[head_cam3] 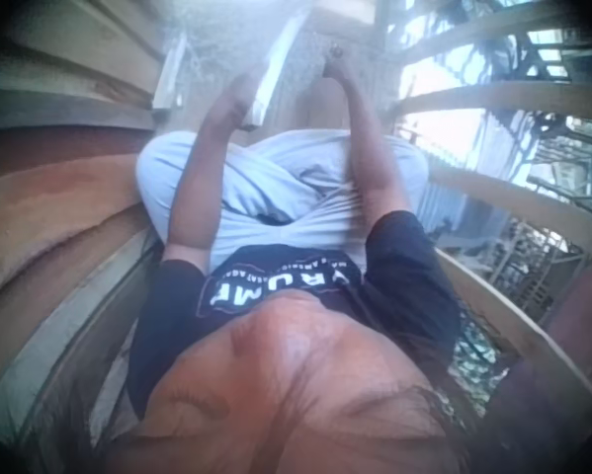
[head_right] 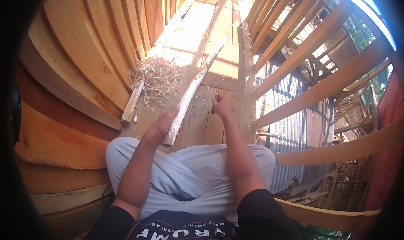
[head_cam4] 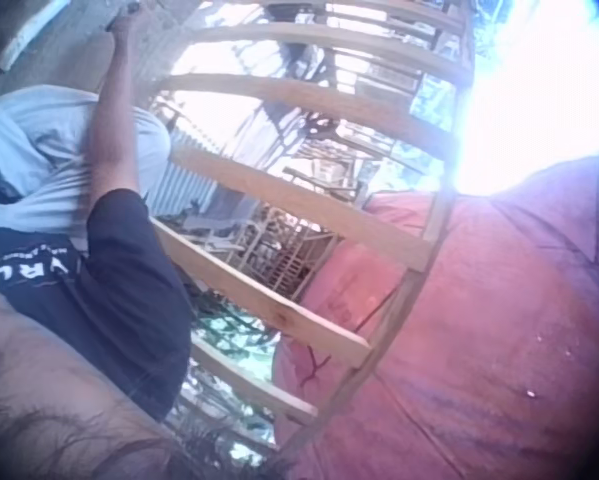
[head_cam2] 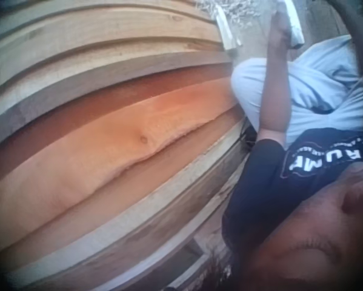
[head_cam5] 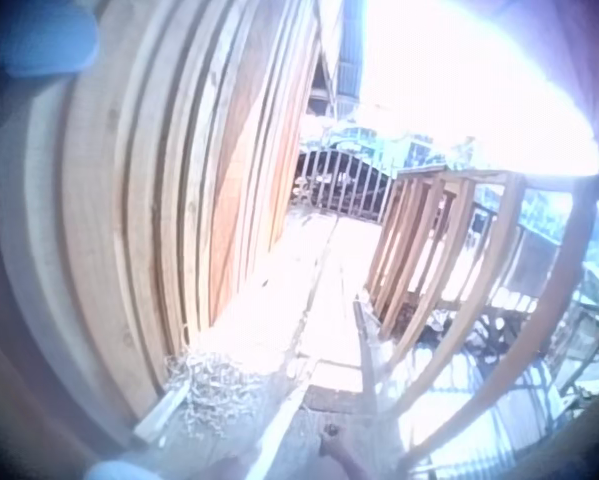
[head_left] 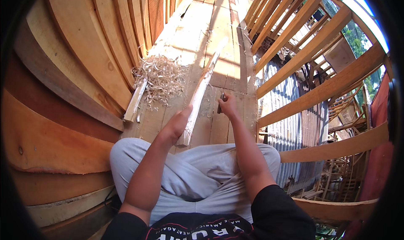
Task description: The person sits on a wooden floor and uses a knife to shave thin strips from a rectangular wooden plank. Wood shavings accumulate on the floor as the person repeatedly scrapes the tool along the plank's surface.
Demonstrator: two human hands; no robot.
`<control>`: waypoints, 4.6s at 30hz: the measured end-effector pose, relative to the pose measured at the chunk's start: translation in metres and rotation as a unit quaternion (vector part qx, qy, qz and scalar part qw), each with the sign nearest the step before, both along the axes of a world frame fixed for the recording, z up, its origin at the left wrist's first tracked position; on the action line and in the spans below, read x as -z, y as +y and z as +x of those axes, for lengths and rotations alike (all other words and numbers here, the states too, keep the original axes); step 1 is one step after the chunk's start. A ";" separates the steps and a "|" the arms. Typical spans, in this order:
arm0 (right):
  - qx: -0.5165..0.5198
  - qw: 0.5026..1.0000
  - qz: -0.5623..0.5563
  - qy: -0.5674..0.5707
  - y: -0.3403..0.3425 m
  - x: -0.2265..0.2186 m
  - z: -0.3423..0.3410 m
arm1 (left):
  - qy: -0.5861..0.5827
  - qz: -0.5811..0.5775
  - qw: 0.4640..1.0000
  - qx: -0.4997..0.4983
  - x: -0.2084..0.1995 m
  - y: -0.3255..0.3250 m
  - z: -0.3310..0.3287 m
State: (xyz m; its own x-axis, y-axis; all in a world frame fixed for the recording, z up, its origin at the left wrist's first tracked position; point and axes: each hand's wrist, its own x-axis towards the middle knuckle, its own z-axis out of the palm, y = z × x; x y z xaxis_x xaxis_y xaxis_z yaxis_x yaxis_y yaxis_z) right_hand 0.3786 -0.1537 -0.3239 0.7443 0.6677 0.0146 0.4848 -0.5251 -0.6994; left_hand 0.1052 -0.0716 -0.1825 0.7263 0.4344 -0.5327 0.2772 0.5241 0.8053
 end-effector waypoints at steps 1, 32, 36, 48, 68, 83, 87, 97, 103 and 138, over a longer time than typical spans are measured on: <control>0.045 0.994 -0.005 -0.098 -0.006 0.010 0.020 | 0.000 -0.003 1.000 0.006 -0.001 -0.001 0.002; -0.046 0.990 0.057 0.122 0.046 -0.011 -0.078 | 0.008 -0.050 0.999 -0.002 -0.003 0.006 -0.006; 0.044 0.994 -0.087 0.049 0.020 0.024 -0.051 | 0.000 -0.057 0.998 0.014 -0.006 0.002 0.003; -0.023 0.984 -0.110 0.138 0.021 -0.010 -0.108 | -0.012 -0.043 0.999 0.008 -0.002 0.000 -0.001; 0.036 0.974 -0.198 0.106 0.013 0.010 -0.113 | -0.006 -0.055 0.998 0.002 -0.003 0.001 0.001; -0.006 0.983 -0.173 -0.067 0.019 0.035 -0.100 | 0.003 -0.053 0.999 0.011 0.000 0.002 0.003; -0.266 0.930 -0.218 0.129 0.035 0.008 -0.102 | -0.008 -0.053 0.999 0.010 0.004 0.008 -0.003; 0.124 0.935 -0.140 0.302 0.016 -0.034 -0.160 | 0.005 -0.062 0.998 0.011 0.005 0.014 -0.008; -0.067 0.916 -0.170 0.357 0.014 -0.022 -0.163 | 0.008 -0.087 0.996 -0.002 0.002 0.012 -0.006; -0.372 0.906 -0.186 0.080 0.004 0.004 -0.033 | -0.057 -0.143 0.987 0.041 0.002 0.039 -0.015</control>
